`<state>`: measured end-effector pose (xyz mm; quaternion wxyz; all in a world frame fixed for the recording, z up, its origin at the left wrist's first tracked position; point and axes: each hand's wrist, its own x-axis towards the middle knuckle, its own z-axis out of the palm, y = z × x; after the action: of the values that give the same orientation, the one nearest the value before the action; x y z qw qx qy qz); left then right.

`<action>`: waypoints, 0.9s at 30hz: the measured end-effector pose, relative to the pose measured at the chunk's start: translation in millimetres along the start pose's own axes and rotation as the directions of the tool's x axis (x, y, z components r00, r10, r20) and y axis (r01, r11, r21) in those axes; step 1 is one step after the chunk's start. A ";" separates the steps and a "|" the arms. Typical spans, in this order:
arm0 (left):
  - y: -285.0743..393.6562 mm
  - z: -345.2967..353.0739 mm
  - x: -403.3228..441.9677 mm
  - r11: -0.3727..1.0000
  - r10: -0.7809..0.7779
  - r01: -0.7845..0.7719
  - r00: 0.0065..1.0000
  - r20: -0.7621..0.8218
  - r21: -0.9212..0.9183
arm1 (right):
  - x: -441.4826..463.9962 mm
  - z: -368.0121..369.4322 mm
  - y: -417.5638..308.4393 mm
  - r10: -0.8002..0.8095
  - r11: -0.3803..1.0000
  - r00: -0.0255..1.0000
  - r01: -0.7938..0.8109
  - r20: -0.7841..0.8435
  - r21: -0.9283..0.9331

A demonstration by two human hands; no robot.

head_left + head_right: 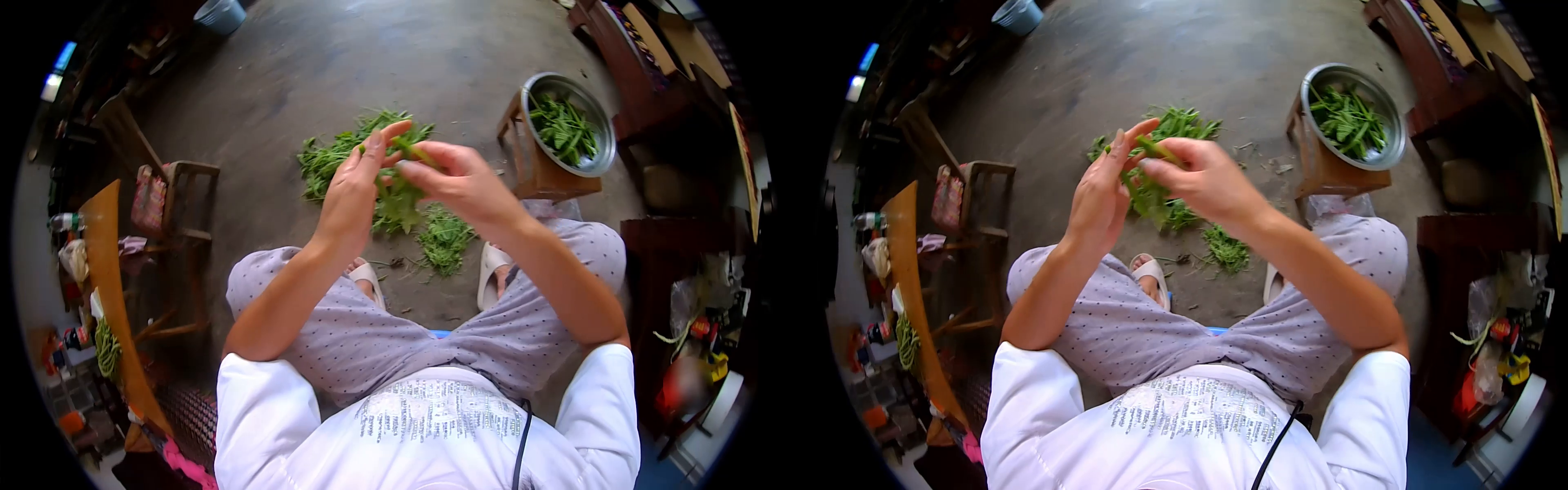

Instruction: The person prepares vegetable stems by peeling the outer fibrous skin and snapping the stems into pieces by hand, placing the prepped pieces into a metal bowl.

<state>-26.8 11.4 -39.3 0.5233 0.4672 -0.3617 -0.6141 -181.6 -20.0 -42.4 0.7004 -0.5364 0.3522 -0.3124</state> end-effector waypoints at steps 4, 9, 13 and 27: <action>-18.4 6.1 5.3 0.990 -0.116 0.124 0.988 0.105 -0.066 | 4.6 -0.1 21.1 -0.037 0.990 0.999 0.041 0.027 -0.138; -20.0 9.2 16.7 0.933 -0.267 0.288 0.956 0.125 -0.215 | 2.7 -50.9 9.7 0.069 0.921 0.994 -0.096 -0.086 -0.377; -15.6 -16.5 32.5 0.953 -0.243 0.233 0.969 -0.031 -0.196 | -18.3 -125.2 -45.8 -0.174 0.794 0.896 -0.118 -0.409 -0.597; -187.0 -153.4 184.9 0.314 -0.226 0.197 0.966 -0.128 0.929 | -33.2 -160.2 -42.2 -0.275 0.637 0.812 -0.247 -0.515 -0.730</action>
<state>59.4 -127.4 -296.2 0.0729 0.7167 -0.5895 -0.3654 -335.3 -87.8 -24.4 0.2570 -0.6622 0.6431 -0.2861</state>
